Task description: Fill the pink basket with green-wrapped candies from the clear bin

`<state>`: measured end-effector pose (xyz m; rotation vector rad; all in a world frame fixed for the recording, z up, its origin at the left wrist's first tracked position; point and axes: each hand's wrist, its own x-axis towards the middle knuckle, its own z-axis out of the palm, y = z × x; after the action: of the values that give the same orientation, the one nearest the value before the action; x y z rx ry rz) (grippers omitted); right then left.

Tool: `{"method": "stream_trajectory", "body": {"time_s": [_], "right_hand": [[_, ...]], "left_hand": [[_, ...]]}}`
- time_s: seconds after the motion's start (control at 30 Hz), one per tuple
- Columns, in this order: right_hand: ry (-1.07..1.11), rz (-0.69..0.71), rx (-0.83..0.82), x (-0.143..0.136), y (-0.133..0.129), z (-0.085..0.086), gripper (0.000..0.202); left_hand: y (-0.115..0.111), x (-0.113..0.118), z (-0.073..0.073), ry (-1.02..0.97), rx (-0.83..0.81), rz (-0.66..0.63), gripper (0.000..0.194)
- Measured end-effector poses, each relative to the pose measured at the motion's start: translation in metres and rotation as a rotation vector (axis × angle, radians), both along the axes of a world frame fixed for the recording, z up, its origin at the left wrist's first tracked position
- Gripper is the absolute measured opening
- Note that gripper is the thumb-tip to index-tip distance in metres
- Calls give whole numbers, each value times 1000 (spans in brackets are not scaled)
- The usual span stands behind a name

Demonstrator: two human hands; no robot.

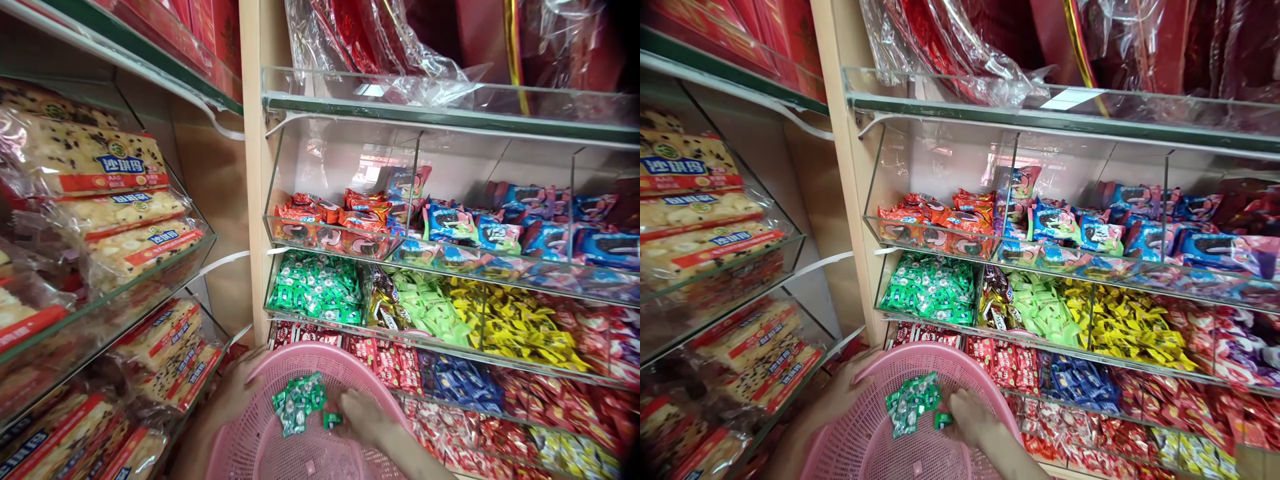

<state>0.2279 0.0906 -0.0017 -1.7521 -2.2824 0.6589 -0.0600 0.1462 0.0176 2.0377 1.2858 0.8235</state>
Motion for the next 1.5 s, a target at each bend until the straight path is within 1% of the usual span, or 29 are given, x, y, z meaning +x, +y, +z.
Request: {"method": "stream_trajectory", "body": {"time_s": [0.07, 0.1, 0.2, 0.3, 0.43, 0.63, 0.83, 0.93, 1.0, 1.03, 1.07, 1.13, 1.17, 1.2, 1.27, 1.33, 1.4, 1.5], "right_hand": [[-103, 47, -19, 4, 1, -5, 15], [-151, 71, -20, 4, 2, -6, 16], [-185, 60, -9, 1, 7, -7, 27], [-184, 42, 0, -6, 11, -7, 27], [-133, 44, 40, -12, 13, -12, 28], [-91, 48, -28, -16, 15, -20, 23], [-57, -19, -28, -23, 14, -22, 40], [-68, -36, -47, -24, 13, -16, 48], [-95, -46, -62, -22, 13, -4, 54], [-106, -43, -65, -22, 14, 5, 52], [-113, -31, -59, -21, 14, 17, 46], [-109, 11, -8, -22, 16, 47, 26], [-93, 47, 39, -23, 16, 64, 16], [-62, 67, 97, -25, 17, 81, 9], [14, 93, 208, -30, 21, 112, 6], [95, 80, 309, -37, 26, 135, 5], [144, 65, 415, -45, 34, 148, 9], [132, 68, 530, -58, 46, 152, 14]], "left_hand": [[-1, 0, 1, 10, -4, 1, 48], [-1, 0, 2, 15, -2, -3, 48], [-1, 0, 1, 33, 9, -13, 49], [0, 0, 0, 42, 15, -13, 48], [2, 0, -2, 15, 22, -10, 48], [3, -1, -4, 21, 25, -17, 48], [0, 0, 1, 36, 14, -15, 48], [0, 0, 0, 37, 9, -9, 49], [0, 0, -1, 26, -3, 3, 50], [0, 0, -1, 17, -8, 9, 50], [1, 0, -2, 6, -11, 11, 50], [1, -1, -3, -17, -10, 9, 50], [1, -1, -4, -27, -8, 6, 49], [2, -1, -4, -36, -10, 2, 49], [2, -1, -5, -53, -19, -5, 49], [2, -1, -5, -70, -24, -8, 49], [2, -1, -4, -78, -25, 1, 48], [1, -1, -2, -52, -28, 12, 47]]}}
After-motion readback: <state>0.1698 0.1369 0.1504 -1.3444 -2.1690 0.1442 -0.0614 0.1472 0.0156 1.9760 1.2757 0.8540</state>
